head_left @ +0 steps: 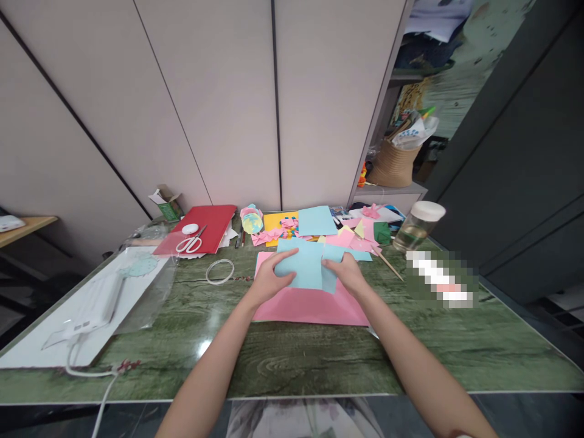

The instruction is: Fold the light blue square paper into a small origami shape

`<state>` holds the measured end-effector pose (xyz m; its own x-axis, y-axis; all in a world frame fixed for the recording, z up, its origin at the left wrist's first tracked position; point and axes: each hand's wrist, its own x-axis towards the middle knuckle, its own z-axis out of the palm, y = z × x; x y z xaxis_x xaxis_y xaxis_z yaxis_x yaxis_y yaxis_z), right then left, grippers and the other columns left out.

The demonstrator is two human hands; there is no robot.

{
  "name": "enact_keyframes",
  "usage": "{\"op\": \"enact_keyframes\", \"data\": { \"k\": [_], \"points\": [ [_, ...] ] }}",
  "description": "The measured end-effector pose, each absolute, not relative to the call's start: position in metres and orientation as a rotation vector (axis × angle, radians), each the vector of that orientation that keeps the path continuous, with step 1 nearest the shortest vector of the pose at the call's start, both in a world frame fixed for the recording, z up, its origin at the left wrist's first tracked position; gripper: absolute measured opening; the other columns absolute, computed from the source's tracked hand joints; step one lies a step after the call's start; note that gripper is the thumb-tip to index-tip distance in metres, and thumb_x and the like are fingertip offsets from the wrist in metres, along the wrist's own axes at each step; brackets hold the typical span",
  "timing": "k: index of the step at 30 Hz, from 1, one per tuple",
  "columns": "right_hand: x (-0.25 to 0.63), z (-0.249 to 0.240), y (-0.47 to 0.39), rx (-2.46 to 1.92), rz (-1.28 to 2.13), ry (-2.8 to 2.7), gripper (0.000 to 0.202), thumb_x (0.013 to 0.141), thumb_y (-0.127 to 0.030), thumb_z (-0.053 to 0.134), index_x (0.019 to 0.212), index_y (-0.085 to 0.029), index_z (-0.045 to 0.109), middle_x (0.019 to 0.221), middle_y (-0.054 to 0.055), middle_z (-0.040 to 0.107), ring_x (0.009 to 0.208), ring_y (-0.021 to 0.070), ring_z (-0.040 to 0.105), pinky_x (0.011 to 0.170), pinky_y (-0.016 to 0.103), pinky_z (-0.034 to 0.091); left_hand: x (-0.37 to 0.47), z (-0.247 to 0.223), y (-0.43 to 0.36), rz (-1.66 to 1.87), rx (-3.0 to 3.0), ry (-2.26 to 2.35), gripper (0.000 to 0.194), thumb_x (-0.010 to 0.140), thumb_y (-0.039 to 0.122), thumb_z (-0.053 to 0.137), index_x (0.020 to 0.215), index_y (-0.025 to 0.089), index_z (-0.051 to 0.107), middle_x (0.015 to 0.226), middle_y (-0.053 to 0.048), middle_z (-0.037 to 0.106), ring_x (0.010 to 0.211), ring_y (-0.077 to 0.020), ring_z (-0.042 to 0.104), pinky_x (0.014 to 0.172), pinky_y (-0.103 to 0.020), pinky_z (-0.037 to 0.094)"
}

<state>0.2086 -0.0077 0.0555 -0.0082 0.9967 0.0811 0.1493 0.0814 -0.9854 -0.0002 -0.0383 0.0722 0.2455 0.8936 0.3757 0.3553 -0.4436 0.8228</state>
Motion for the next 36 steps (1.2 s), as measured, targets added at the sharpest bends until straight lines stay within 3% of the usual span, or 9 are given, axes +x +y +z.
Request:
{"op": "enact_keyframes", "data": {
  "k": [14,20,31,36],
  "points": [
    [0.207,0.048,-0.006,-1.216,1.112,-1.272,0.024,0.058,-0.031,0.062,0.075,-0.014,0.063,0.077,0.005,0.067,0.072,0.0203,0.06,0.063,0.028,0.045,0.003,0.07,-0.038,1.186,1.908,1.163,0.049,0.069,0.018,0.057,0.117,0.024,0.051,0.107,-0.004,0.056,0.091,-0.0172,0.053,0.076,-0.028,0.044],
    [0.207,0.045,-0.005,-1.138,1.188,-1.225,0.023,0.058,-0.031,0.063,0.075,-0.015,0.062,0.075,0.004,0.066,0.069,0.018,0.058,0.063,0.027,0.043,0.001,0.07,-0.037,1.206,1.903,1.159,0.049,0.068,0.019,0.057,0.116,0.023,0.051,0.112,-0.004,0.056,0.097,-0.0184,0.051,0.081,-0.029,0.042],
    [0.209,0.058,-0.012,-0.915,1.616,-1.202,0.031,0.061,-0.03,0.064,0.09,-0.018,0.063,0.096,0.006,0.065,0.086,0.0198,0.059,0.071,0.028,0.044,-0.003,0.064,-0.031,1.225,1.84,1.107,0.049,0.069,0.021,0.059,0.117,0.021,0.051,0.12,-0.005,0.052,0.11,-0.0201,0.046,0.091,-0.031,0.037],
    [0.213,0.057,-0.009,-0.886,1.636,-1.244,0.03,0.062,-0.029,0.067,0.089,-0.017,0.064,0.091,0.006,0.066,0.083,0.0189,0.059,0.072,0.029,0.043,-0.007,0.064,-0.028,1.238,1.835,1.117,0.051,0.068,0.021,0.06,0.118,0.021,0.05,0.123,-0.005,0.05,0.112,-0.0205,0.045,0.094,-0.032,0.036]
  ]
}}
